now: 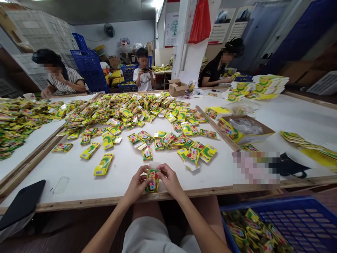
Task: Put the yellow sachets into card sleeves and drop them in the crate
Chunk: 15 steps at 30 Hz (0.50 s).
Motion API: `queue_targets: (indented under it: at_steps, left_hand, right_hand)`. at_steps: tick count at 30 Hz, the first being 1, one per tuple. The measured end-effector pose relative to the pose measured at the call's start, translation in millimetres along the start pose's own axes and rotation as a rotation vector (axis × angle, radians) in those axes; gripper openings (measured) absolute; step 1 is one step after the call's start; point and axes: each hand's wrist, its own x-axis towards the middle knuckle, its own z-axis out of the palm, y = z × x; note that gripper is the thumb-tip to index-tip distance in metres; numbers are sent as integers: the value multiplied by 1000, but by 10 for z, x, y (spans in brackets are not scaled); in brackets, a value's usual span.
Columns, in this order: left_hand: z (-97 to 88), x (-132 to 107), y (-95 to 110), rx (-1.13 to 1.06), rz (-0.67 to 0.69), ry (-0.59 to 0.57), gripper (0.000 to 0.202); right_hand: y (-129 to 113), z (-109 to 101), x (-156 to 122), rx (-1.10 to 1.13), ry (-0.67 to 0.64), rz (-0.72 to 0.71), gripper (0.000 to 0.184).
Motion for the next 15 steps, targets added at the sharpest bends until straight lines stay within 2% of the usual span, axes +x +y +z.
queue_targets:
  at_steps: [4,6,8,12,15]
  left_hand:
    - [-9,87,-21,11,62,106,22]
    - [-33,139,-25,-20,98,137,24]
    - [-65,169,-15,-37,115,143,30]
    - [-108,144,51,155,151,137,17]
    - [-97,112,86,235,170,175,17]
  right_hand:
    - [-57,-9,64,-139,-25,-30,13]
    - [-104,3,84,-140,13,-49,9]
    - [-147,25,91,-115,34,-57,14]
    - [-210,74,83,-145,-42,-79,13]
    - [-239,114,87,-175,-37,-77,15]
